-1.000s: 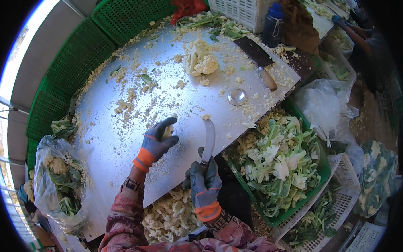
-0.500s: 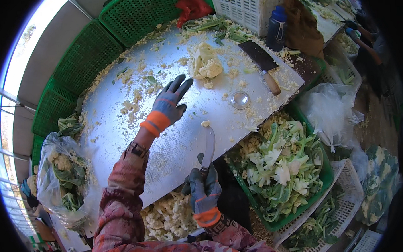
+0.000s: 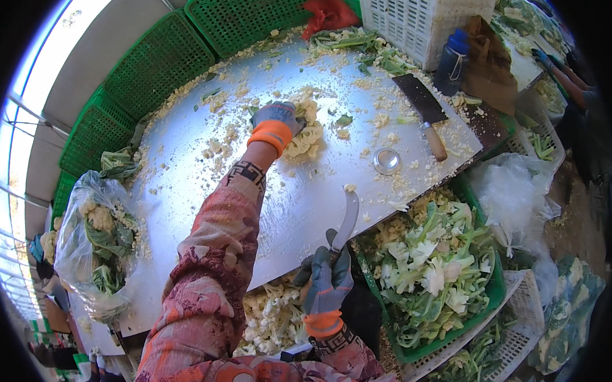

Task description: The person sits at a metal worktable and uses a knife to cut cauliflower florets from larger heads. The cut florets are placed into a white tray below the table, while discarded leaves and stems are set aside in green crates.

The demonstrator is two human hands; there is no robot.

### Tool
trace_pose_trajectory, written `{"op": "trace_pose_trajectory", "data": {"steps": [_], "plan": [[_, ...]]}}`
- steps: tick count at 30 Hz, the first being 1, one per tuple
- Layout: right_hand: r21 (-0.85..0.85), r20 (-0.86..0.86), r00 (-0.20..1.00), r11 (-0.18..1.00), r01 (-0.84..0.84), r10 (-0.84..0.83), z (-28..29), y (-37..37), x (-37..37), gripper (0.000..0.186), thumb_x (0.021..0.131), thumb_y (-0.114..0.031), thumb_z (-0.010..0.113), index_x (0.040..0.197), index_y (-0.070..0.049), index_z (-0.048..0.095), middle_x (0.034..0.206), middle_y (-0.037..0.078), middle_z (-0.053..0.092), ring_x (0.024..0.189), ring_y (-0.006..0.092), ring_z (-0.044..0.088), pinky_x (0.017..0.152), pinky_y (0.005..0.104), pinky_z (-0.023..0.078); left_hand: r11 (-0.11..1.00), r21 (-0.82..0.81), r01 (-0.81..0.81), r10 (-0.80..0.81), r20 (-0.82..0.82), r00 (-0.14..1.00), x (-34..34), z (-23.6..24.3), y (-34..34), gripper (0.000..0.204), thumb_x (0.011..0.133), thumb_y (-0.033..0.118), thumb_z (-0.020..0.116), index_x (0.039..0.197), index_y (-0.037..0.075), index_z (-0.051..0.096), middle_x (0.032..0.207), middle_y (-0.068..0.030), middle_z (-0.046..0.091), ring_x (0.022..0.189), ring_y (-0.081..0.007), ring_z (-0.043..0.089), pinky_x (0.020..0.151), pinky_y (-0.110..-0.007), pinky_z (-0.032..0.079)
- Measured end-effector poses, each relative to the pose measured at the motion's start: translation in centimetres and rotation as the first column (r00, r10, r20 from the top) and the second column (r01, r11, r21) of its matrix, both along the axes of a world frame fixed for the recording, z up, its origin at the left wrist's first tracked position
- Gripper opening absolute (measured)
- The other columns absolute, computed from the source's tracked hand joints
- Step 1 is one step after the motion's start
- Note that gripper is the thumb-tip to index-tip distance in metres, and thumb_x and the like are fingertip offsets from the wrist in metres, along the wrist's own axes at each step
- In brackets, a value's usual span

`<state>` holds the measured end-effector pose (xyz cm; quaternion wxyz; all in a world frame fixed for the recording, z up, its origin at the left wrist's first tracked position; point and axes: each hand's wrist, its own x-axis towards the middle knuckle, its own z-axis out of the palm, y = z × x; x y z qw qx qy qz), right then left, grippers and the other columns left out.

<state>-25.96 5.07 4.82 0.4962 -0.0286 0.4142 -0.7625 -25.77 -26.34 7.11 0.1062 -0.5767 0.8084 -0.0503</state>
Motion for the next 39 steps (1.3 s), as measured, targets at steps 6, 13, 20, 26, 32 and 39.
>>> {"op": "trace_pose_trajectory", "data": {"steps": [6, 13, 20, 26, 32, 39], "plan": [[-0.027, 0.045, 0.998, 0.999, -0.036, 0.037, -0.5, 0.0, 1.2, 0.038, 0.093, -0.008, 0.053, 0.129, -0.004, 0.043, 0.075, 0.002, 0.052, 0.053, 0.0072, 0.047, 0.045, 0.0215, 0.041, 0.929, 0.133, -0.345, 0.365, -0.476, 0.8, 13.9, -2.0, 5.2, 0.051, 0.075, 0.052, 0.067, 0.079, 0.002, 0.066, 0.058, -0.0092, 0.061, 0.041, -0.0211, 0.055, 0.045, -0.033, 0.048], [0.006, -0.031, 0.99, 0.991, -0.136, 0.136, -2.8, -0.9, 3.1, 0.03, 0.092, -0.012, 0.057, 0.121, -0.006, 0.052, 0.068, 0.001, 0.052, 0.051, 0.0081, 0.048, 0.036, 0.0235, 0.039, 0.813, 0.555, -0.174, 0.505, -0.525, 0.685, 20.6, 1.2, 11.0, 0.041, 0.07, 0.043, 0.078, 0.083, 0.004, 0.07, 0.061, -0.0038, 0.06, 0.036, -0.0123, 0.047, 0.034, -0.026, 0.037], [0.13, -0.255, 0.919, 0.953, -0.275, 0.3, -4.8, -2.2, 4.8, 0.023, 0.091, -0.016, 0.058, 0.11, -0.005, 0.052, 0.068, 0.0, 0.053, 0.044, 0.007, 0.043, 0.038, 0.0233, 0.037, 0.89, -0.119, -0.44, 0.101, -0.889, 0.446, 25.4, -3.7, 16.4, 0.067, 0.076, 0.026, 0.076, 0.131, 0.002, 0.046, 0.129, -0.0159, 0.046, 0.119, -0.024, 0.047, 0.092, -0.034, 0.046], [0.289, -0.664, 0.645, 0.925, -0.245, 0.378, -9.1, -4.1, 5.9, 0.036, 0.09, -0.023, 0.059, 0.121, -0.005, 0.052, 0.077, 0.003, 0.059, 0.053, 0.014, 0.054, 0.046, 0.0285, 0.044, 0.785, 0.545, -0.294, 0.471, -0.834, -0.289, 23.3, -7.6, 18.7, 0.081, 0.078, 0.023, 0.074, 0.141, 0.002, 0.029, 0.125, -0.0164, 0.052, 0.107, -0.0237, 0.055, 0.087, -0.033, 0.05], [0.378, -0.48, 0.653, 0.81, -0.447, 0.585, -8.3, -4.1, 7.3, 0.033, 0.088, -0.022, 0.06, 0.117, -0.006, 0.054, 0.072, 0.005, 0.058, 0.046, 0.0152, 0.051, 0.042, 0.0311, 0.041, 0.894, 0.331, -0.302, 0.257, -0.931, -0.259, 21.8, -8.0, 18.8, 0.054, 0.061, -0.011, 0.076, 0.11, 0.004, 0.059, 0.11, -0.0069, 0.054, 0.098, -0.0205, 0.057, 0.086, -0.029, 0.052], [0.567, -0.635, 0.268, 0.672, -0.476, 0.725, -12.6, -2.9, 8.0, 0.038, 0.082, -0.033, 0.061, 0.102, -0.001, 0.063, 0.095, 0.025, 0.064, 0.09, 0.0384, 0.061, 0.079, 0.0414, 0.047, 0.923, -0.313, -0.225, -0.219, -0.906, 0.363, 19.2, -4.6, 23.6, 0.035, 0.061, -0.009, 0.06, 0.087, 0.012, 0.067, 0.102, -0.0095, 0.05, 0.097, -0.0268, 0.054, 0.084, -0.035, 0.047]]}}
